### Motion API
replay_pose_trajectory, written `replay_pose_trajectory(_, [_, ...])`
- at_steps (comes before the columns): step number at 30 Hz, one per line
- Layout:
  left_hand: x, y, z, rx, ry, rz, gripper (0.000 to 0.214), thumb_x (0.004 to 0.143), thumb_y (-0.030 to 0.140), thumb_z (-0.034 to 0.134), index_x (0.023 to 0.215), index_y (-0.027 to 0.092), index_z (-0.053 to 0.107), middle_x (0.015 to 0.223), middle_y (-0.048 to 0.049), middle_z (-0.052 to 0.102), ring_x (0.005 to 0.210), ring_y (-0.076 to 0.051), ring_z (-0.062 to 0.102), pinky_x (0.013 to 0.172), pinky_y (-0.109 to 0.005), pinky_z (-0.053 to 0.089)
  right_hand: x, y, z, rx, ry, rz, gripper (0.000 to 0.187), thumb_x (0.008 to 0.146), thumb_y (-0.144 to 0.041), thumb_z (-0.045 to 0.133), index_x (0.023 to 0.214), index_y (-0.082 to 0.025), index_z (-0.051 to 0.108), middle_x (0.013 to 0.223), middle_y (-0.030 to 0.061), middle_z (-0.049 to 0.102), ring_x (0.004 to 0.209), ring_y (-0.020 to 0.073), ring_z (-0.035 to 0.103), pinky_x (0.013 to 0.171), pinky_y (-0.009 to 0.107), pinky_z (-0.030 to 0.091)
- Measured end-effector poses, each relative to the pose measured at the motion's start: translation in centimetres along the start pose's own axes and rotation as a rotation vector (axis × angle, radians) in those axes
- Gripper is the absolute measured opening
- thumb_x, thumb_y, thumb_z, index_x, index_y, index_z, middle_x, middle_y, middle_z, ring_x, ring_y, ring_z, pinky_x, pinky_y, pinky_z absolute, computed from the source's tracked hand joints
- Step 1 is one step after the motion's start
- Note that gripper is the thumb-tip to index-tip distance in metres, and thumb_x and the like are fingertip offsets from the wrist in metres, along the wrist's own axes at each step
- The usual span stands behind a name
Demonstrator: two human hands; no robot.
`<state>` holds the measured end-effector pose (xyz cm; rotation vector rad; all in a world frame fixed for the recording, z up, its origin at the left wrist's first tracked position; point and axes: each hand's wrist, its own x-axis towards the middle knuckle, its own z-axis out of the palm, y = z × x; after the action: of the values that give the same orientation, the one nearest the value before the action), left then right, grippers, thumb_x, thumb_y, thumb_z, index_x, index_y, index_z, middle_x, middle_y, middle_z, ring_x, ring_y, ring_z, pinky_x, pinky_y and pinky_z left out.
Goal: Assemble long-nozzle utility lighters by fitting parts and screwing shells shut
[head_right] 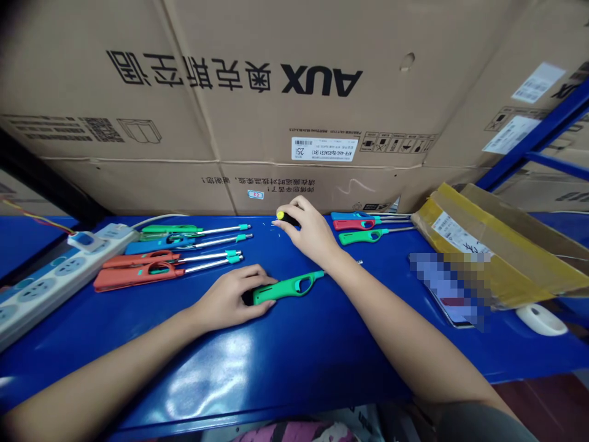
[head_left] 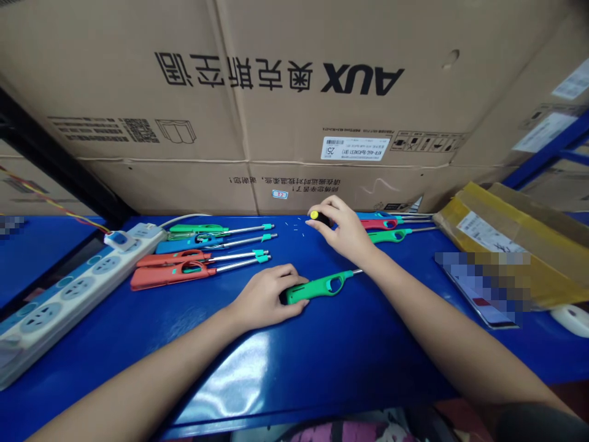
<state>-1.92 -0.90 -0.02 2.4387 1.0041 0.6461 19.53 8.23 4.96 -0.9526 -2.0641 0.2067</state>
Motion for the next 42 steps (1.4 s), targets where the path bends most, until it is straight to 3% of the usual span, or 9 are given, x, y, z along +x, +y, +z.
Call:
replay_pose_trajectory(6, [0.0, -0.2, -0.2, 0.003, -0.007, 0.004, 0.033, 0.089, 0.034, 0.065, 0.119, 0.022, 0.071, 0.102, -0.0050, 0.067, 0.089, -0.019, 0.067, 0.080, -0.030, 0.054, -2.4, -0.2, -0.2, 0.237, 0.216, 0.109, 0.014, 0.092, -0.032, 0.067, 0.100, -0.022, 0.071, 0.101, 0.0063, 0.065, 0.091, 0.0201, 0.065, 0.066, 0.030, 0.058])
replay_pose_trajectory(14, [0.0, -0.4, -0.2, 0.000, -0.004, 0.006, 0.034, 0.089, 0.034, 0.066, 0.119, 0.022, 0.071, 0.102, -0.0054, 0.068, 0.090, -0.019, 0.067, 0.080, -0.030, 0.054, -5.4, -0.2, -0.7, 0.489, 0.286, 0.270, 0.019, 0.089, -0.038, 0.071, 0.101, -0.024, 0.071, 0.105, 0.0043, 0.062, 0.078, 0.0154, 0.068, 0.065, 0.032, 0.066])
replay_pose_trajectory(17, [0.1, -0.4, 0.1, -0.041, -0.002, 0.014, 0.035, 0.087, 0.040, 0.071, 0.117, 0.021, 0.072, 0.103, -0.0054, 0.069, 0.091, -0.020, 0.068, 0.080, -0.031, 0.053, -5.8, -1.3, -2.1, 0.554, 0.358, 0.322, 0.023, 0.090, -0.043, 0.068, 0.099, -0.023, 0.069, 0.095, 0.0022, 0.061, 0.061, 0.0109, 0.064, 0.049, 0.025, 0.061])
replay_pose_trajectory(21, [0.0, 0.6, 1.4, -0.092, 0.038, -0.028, 0.043, 0.080, 0.050, 0.079, 0.113, 0.023, 0.073, 0.105, -0.0050, 0.072, 0.096, -0.022, 0.068, 0.086, -0.036, 0.051, -5.9, -2.3, -3.8, 0.678, 0.347, 0.411, 0.027, 0.094, -0.049, 0.062, 0.097, -0.022, 0.064, 0.074, -0.0021, 0.059, 0.049, 0.0099, 0.060, 0.040, 0.022, 0.054])
replay_pose_trajectory(26, [-0.1, 2.7, 3.0, -0.069, 0.055, -0.172, 0.040, 0.078, 0.053, 0.080, 0.109, 0.028, 0.073, 0.105, -0.0037, 0.073, 0.095, -0.026, 0.065, 0.086, -0.044, 0.046, -6.4, -3.1, -4.3, 0.856, 0.339, 0.477, 0.029, 0.094, -0.051, 0.062, 0.093, -0.023, 0.060, 0.078, -0.0024, 0.059, 0.041, 0.0072, 0.054, 0.031, 0.020, 0.043])
replay_pose_trajectory(29, [-0.1, 3.2, 2.6, -0.159, 0.150, -0.156, 0.049, 0.076, 0.051, 0.082, 0.115, 0.025, 0.072, 0.105, -0.0066, 0.073, 0.096, -0.026, 0.065, 0.088, -0.045, 0.048, -6.5, -4.4, -4.5, 0.862, 0.377, 0.511, 0.028, 0.093, -0.051, 0.062, 0.094, -0.023, 0.060, 0.085, -0.0011, 0.059, 0.042, 0.0066, 0.053, 0.030, 0.020, 0.041])
replay_pose_trajectory(35, [0.1, 3.2, 1.4, -0.476, 0.378, -0.042, 0.033, 0.083, 0.028, 0.079, 0.114, 0.020, 0.073, 0.097, -0.0070, 0.075, 0.083, -0.018, 0.065, 0.077, -0.033, 0.055, -7.1, -6.0, -4.7, 0.812, 0.491, 0.440, 0.019, 0.098, -0.046, 0.055, 0.097, -0.028, 0.062, 0.086, 0.0021, 0.057, 0.049, 0.0111, 0.057, 0.033, 0.025, 0.048])
replay_pose_trajectory(38, [0.2, 3.2, 1.6, -0.569, 0.410, -0.112, 0.025, 0.085, 0.025, 0.076, 0.109, 0.018, 0.075, 0.091, -0.0066, 0.077, 0.077, -0.017, 0.065, 0.073, -0.032, 0.055, -7.4, -5.1, -4.0, 0.813, 0.534, 0.403, 0.018, 0.098, -0.046, 0.055, 0.096, -0.029, 0.062, 0.086, 0.0022, 0.057, 0.048, 0.0120, 0.057, 0.035, 0.028, 0.051])
replay_pose_trajectory(42, [0.3, 3.0, 2.0, -0.635, 0.427, -0.268, 0.017, 0.086, 0.030, 0.075, 0.098, 0.018, 0.079, 0.084, -0.0062, 0.077, 0.075, -0.017, 0.068, 0.069, -0.030, 0.055, -7.6, -3.8, -3.1, 0.833, 0.518, 0.475, 0.021, 0.100, -0.045, 0.052, 0.097, -0.026, 0.058, 0.083, -0.0008, 0.055, 0.049, 0.0101, 0.057, 0.038, 0.027, 0.054])
